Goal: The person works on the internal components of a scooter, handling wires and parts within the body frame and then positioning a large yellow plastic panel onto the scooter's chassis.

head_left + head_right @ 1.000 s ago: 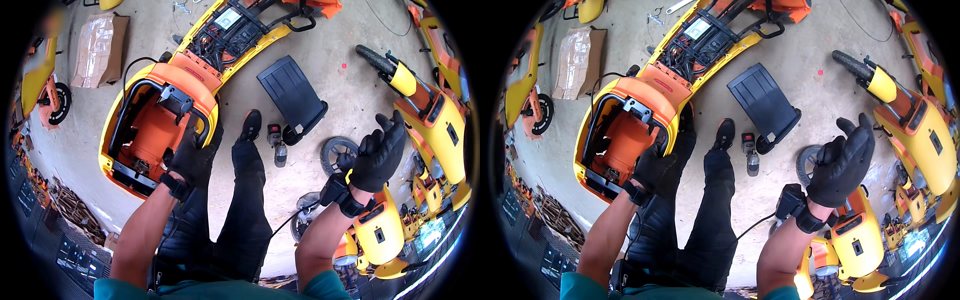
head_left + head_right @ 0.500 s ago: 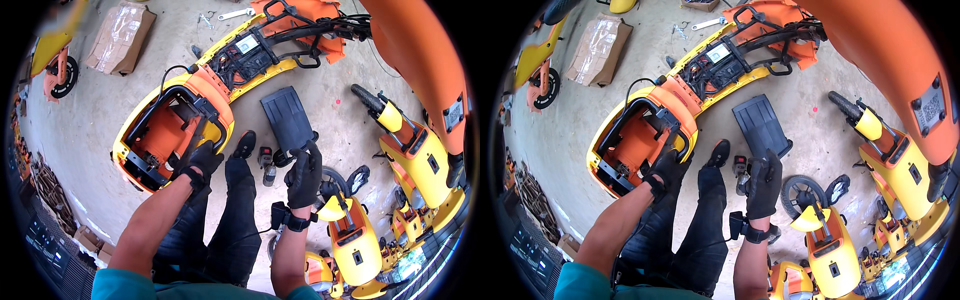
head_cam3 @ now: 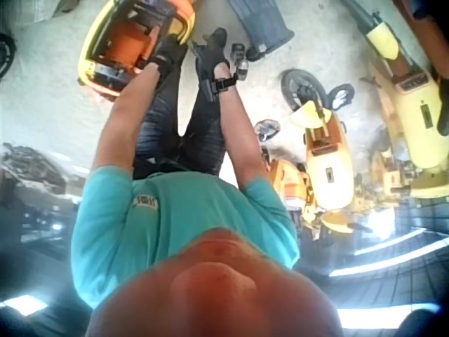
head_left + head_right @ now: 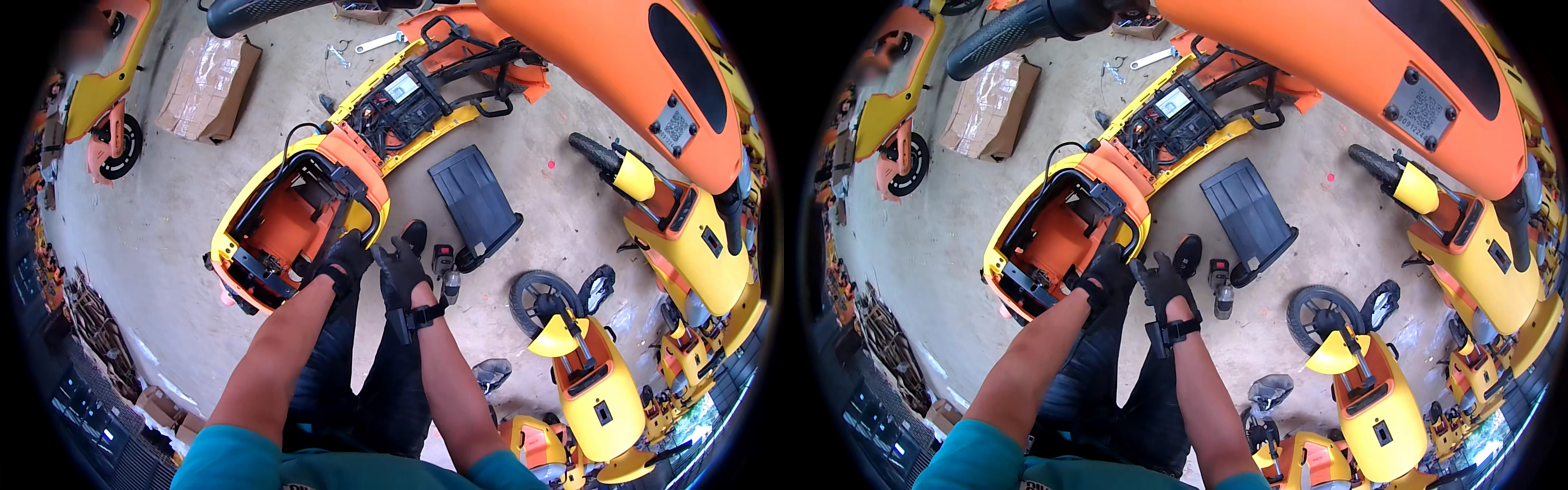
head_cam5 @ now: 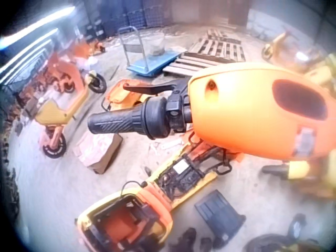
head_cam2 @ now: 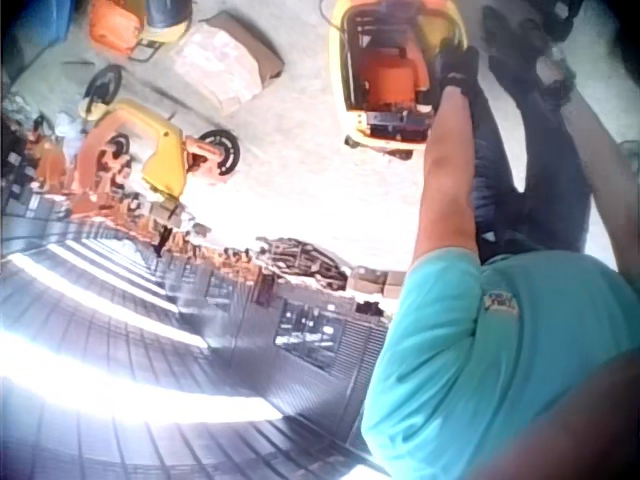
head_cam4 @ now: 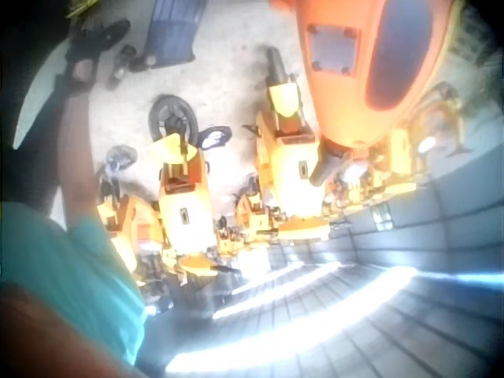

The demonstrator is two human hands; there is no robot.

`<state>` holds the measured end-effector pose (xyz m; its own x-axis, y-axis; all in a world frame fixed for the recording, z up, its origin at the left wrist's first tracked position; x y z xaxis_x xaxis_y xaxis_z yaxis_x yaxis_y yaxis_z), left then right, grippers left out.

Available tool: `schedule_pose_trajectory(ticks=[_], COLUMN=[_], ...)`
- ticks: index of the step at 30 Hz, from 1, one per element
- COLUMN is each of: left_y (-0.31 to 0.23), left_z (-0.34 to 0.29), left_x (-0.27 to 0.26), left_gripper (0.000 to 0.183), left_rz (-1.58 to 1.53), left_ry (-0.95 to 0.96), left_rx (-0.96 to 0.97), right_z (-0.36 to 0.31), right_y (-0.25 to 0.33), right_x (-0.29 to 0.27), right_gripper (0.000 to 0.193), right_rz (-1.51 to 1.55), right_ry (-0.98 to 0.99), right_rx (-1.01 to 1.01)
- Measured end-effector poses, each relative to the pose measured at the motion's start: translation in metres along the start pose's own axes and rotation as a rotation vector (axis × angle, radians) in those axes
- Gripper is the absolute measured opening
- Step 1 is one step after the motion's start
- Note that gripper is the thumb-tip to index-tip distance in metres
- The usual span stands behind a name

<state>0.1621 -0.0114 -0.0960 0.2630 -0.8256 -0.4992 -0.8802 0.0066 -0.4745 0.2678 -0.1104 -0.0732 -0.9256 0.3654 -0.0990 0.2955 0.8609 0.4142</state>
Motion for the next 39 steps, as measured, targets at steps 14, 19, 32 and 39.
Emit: schedule_pose_trajectory(ticks=[14,19,32,39], left_y=[0.047,0.023,0.058,0.049], left_z=[0.012,0.005,-0.010,-0.010], left_x=[0.028,0.007,-0.247,-0.207], left_gripper=[0.033,0.037,0.088,0.066], left_rz=[-0.292,-0.218,0.094,0.240], left_ry=[0.169,0.211,-0.227,-0.231], left_rx=[0.068,0.018,-0.165,0.152], right_z=[0.048,0.067,0.041,0.062], right_y=[0.042,0.018,0.052,0.020], right_x=[0.031,0.039,0.042,0.038], right_gripper=[0.058,0.049,0.052,0.052], right_rz=[-0.400,-0.439,-0.301,-0.353], right_ry=[-0.040,-0.171,-0.176,-0.205], right_rx=[0.154,0.030,0.180,0.111])
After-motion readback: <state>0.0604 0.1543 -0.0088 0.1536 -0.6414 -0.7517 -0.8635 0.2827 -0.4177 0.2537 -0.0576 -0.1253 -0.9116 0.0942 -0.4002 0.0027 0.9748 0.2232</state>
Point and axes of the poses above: each hand's wrist, its own z-axis towards the middle knuckle, its own x-axis out of the palm, y = z × x, the point moved 1 cm from there along z, towards the middle knuckle, and after that the axes turned 6 degrees about -z, right-handed, at the moved point
